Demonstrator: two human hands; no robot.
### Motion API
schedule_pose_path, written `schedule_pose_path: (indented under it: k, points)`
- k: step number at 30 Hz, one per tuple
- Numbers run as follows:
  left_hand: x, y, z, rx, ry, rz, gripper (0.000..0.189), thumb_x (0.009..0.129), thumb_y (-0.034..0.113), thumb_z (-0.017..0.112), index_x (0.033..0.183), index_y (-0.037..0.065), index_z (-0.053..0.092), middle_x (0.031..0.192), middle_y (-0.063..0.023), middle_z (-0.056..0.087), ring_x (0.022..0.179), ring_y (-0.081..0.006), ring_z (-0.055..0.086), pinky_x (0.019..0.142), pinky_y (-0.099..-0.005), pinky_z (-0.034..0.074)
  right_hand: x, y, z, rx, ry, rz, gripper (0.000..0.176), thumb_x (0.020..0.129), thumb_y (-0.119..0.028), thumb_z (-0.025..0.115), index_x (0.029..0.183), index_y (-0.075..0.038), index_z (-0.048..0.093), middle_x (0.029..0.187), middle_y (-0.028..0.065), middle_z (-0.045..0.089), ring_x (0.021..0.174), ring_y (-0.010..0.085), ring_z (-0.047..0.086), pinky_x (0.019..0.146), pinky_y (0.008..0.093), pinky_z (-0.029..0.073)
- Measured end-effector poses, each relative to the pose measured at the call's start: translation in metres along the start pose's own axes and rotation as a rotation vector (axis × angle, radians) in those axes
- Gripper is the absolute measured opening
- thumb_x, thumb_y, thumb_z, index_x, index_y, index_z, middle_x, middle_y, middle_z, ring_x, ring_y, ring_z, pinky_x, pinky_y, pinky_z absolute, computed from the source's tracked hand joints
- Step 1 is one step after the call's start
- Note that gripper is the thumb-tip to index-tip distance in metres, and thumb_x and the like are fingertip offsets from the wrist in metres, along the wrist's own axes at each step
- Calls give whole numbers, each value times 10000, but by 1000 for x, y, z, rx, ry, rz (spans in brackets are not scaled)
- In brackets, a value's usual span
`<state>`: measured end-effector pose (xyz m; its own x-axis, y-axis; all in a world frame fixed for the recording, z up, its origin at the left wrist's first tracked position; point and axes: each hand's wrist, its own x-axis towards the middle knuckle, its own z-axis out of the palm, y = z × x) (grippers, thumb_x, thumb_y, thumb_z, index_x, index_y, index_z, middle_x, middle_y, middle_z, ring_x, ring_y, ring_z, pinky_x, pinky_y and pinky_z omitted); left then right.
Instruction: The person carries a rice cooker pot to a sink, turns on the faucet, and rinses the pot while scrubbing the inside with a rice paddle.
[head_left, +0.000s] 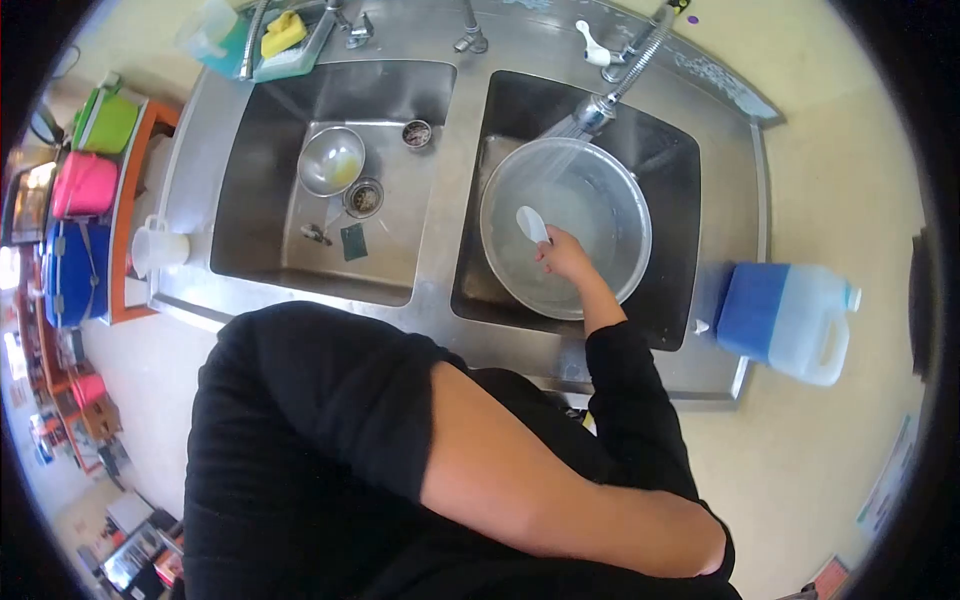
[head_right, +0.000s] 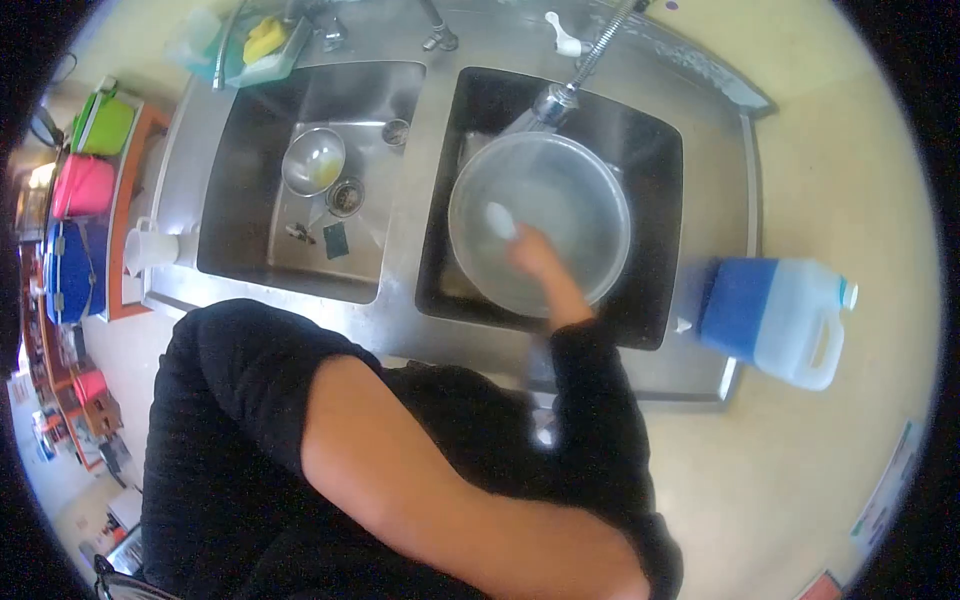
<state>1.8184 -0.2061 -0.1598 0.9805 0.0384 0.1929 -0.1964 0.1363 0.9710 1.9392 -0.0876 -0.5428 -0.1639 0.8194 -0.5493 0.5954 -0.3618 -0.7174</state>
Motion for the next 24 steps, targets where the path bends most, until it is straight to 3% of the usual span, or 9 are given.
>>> schedule_pose_path:
  k: [2, 7, 9, 14, 17, 20, 21, 22, 24]
  points:
    - [19, -1, 4, -160, -20, -80, 314, 878, 330, 491, 835, 36, 591, 856, -169, 618, 802, -290, 598, 707, -384, 457, -1, -4, -1, 1, 39, -26, 336, 845, -78, 479, 1175, -29, 514, 751, 78, 620, 518, 155, 559, 496, 310, 483]
    - [44, -13, 10, -420, 365, -57, 324, 878, 266, 474, 1067, 6, 518, 1121, -226, 550, 1044, -336, 523, 878, -413, 386, 14, 27, -13, -22, 161, 104, 419, 819, -31, 490, 1233, -32, 420, 804, 103, 621, 514, 167, 560, 480, 336, 484]
    - [37, -18, 5, -342, 321, 64, 340, 883, 239, 466, 1129, 4, 465, 1175, -218, 512, 1088, -324, 496, 910, -400, 368, 10, 29, -12, -31, 240, 273, 459, 812, -8, 491, 1253, -36, 369, 832, 119, 615, 517, 176, 566, 469, 347, 485]
    - [17, -31, -32, -118, 69, 528, 439, 896, 172, 444, 1285, 1, 331, 1310, -196, 418, 1200, -293, 429, 989, -370, 325, 4, 46, -3, 49, 92, 120, 427, 836, -5, 468, 1245, -35, 348, 877, 151, 607, 540, 217, 601, 457, 361, 496]
    - [-9, -37, -64, -283, -128, 823, 525, 904, 132, 431, 1378, -1, 250, 1391, -183, 361, 1267, -275, 388, 1037, -352, 299, 0, 46, 4, -52, 4, 148, 367, 866, -36, 448, 1226, -34, 378, 889, 160, 610, 546, 232, 613, 462, 361, 500]
    - [-75, -34, -72, -660, -205, 520, 643, 882, 111, 498, 1430, 19, 176, 1439, -189, 301, 1317, -293, 324, 1075, -353, 245, 3, 7, 8, -128, -202, 265, 313, 887, -80, 434, 1197, -42, 430, 887, 164, 610, 528, 224, 608, 465, 367, 498]
    - [-98, -32, -67, -600, -117, 469, 596, 869, 153, 541, 1391, 3, 296, 1380, -213, 381, 1275, -329, 382, 1083, -362, 232, -2, -14, 7, -136, -293, 308, 299, 893, -97, 430, 1186, -45, 450, 884, 165, 609, 519, 218, 604, 465, 370, 497]
    - [-112, -35, -78, -343, -362, 312, 539, 907, 270, 442, 1335, -43, 346, 1423, -220, 295, 1337, -370, 248, 1090, -469, 211, -10, -37, 10, -225, -286, 217, 291, 888, -103, 430, 1167, -31, 472, 885, 188, 614, 565, 251, 618, 510, 398, 502]
    - [-135, -27, -84, 33, -263, 397, 426, 889, 200, 430, 1260, -7, 467, 1371, -261, 349, 1271, -432, 319, 1040, -538, 252, -11, -77, 17, -435, -230, 28, 291, 877, -110, 432, 1138, -1, 500, 893, 226, 619, 664, 310, 632, 592, 442, 501]
